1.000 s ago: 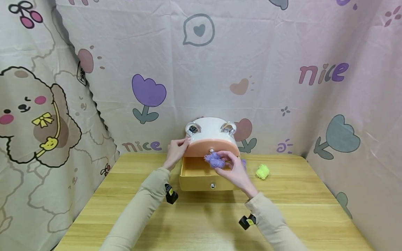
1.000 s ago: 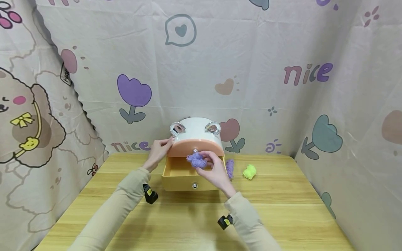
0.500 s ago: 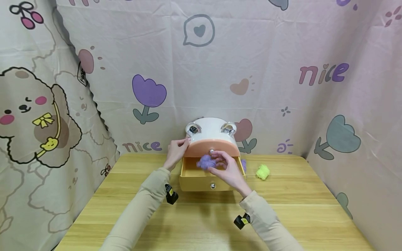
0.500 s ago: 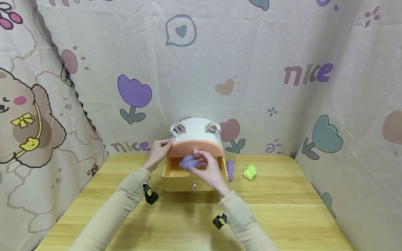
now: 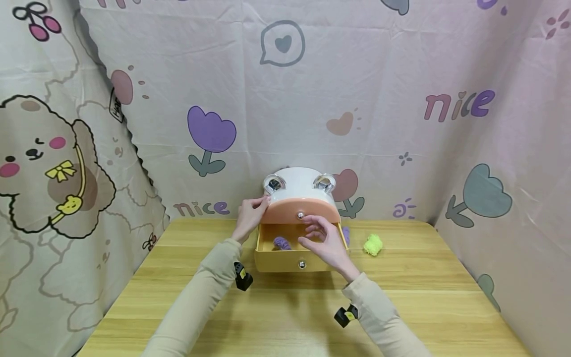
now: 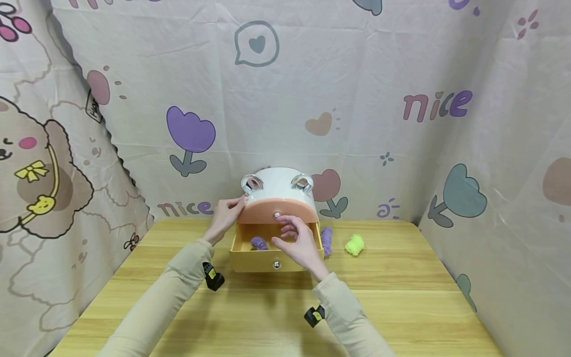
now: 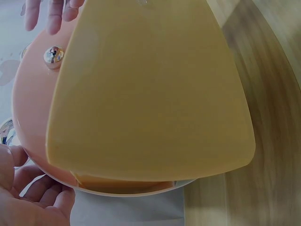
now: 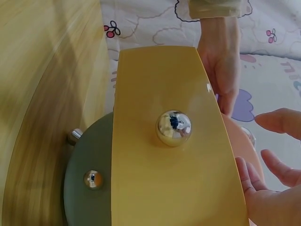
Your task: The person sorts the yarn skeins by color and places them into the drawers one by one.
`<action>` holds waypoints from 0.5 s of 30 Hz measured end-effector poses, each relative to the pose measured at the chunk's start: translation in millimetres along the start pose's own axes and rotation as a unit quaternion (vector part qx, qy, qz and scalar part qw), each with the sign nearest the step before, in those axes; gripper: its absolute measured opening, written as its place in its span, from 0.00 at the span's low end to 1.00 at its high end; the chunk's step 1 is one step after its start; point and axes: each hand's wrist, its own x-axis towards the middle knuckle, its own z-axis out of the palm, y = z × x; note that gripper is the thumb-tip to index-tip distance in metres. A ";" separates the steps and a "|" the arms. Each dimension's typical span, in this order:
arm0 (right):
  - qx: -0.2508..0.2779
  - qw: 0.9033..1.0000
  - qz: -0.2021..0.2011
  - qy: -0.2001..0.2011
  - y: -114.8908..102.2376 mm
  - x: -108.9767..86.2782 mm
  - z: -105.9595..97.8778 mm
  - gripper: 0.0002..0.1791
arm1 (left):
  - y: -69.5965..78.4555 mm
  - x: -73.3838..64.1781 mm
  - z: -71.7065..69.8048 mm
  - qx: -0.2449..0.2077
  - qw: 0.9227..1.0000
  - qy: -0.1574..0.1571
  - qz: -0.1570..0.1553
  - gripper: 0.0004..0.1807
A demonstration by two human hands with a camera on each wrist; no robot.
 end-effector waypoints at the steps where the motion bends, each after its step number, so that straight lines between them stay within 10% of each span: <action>1: 0.002 1.000 -0.002 0.005 0.3 0.1 -0.9 0.27 | -0.1 0.0 0.1 0.000 1.000 0.000 0.000 0.24; 15: 0.062 0.973 0.010 0.221 21.6 7.9 -43.9 0.20 | -1.3 0.7 0.9 0.001 1.000 0.003 0.001 0.24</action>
